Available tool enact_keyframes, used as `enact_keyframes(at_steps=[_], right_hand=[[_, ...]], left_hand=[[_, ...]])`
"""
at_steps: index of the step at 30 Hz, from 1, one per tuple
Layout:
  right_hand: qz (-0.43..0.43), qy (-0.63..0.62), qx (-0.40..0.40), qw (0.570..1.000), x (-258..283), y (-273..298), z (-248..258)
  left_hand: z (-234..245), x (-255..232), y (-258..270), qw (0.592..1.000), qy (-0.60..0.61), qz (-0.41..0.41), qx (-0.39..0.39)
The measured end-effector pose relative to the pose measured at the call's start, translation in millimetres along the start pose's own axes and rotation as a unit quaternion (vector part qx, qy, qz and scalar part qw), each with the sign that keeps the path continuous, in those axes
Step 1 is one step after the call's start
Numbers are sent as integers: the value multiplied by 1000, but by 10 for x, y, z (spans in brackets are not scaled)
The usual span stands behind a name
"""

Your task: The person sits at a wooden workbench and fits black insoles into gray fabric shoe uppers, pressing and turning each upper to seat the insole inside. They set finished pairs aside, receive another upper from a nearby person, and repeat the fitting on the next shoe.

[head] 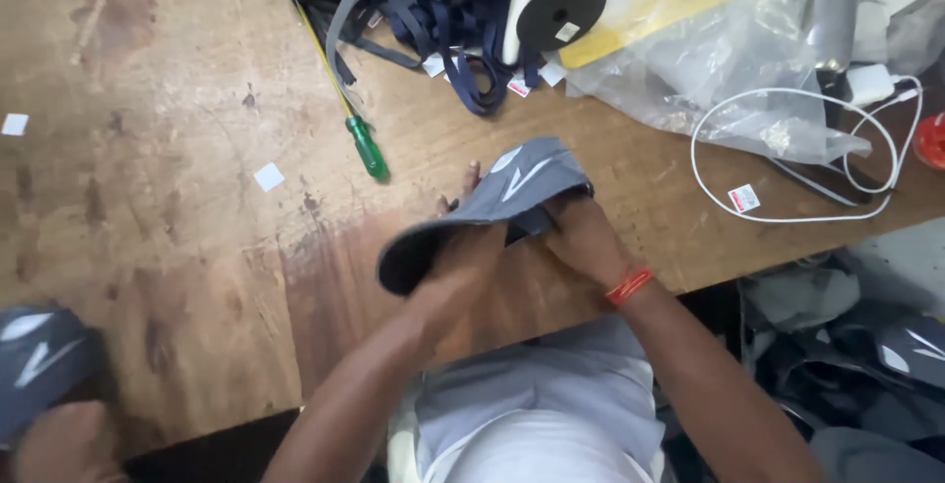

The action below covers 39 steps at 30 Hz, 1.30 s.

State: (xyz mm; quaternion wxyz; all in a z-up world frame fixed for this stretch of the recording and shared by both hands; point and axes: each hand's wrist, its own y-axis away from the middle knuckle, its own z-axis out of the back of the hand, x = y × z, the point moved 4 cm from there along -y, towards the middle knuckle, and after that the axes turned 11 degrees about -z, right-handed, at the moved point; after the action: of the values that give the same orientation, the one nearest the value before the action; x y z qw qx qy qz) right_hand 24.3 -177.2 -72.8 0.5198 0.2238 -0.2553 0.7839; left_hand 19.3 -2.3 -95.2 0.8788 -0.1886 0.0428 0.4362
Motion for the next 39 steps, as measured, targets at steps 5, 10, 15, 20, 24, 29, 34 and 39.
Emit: enact_keyframes(at_steps=[5, 10, 15, 20, 24, 29, 34, 39], right_hand=[[-2, -29, 13, 1000, 190, 8, 132], [-35, -24, -37, 998, 22, 34, 238], [-97, 73, 23, 992, -36, -30, 302], [-16, 166, 52, 985, -57, 150, 101], [38, 211, 66, 974, 246, 198, 167], [56, 182, 74, 979, 405, 289, 174], [76, 190, 53, 977, 574, 284, 143], [-6, 155, 55, 986, 17, 424, -73]], left_hand=[[311, -49, -245, 997, 11, 54, 62], [-521, 314, -443, 969, 189, 145, 66], [-357, 278, -602, 936, 298, 172, -72], [-47, 165, -240, 988, 140, -16, -57], [239, 49, 63, 985, 102, -140, 18], [194, -91, 176, 990, -5, -135, -31], [69, -74, 129, 998, 2, -65, -15], [-113, -77, 214, 992, -66, -88, -67]])
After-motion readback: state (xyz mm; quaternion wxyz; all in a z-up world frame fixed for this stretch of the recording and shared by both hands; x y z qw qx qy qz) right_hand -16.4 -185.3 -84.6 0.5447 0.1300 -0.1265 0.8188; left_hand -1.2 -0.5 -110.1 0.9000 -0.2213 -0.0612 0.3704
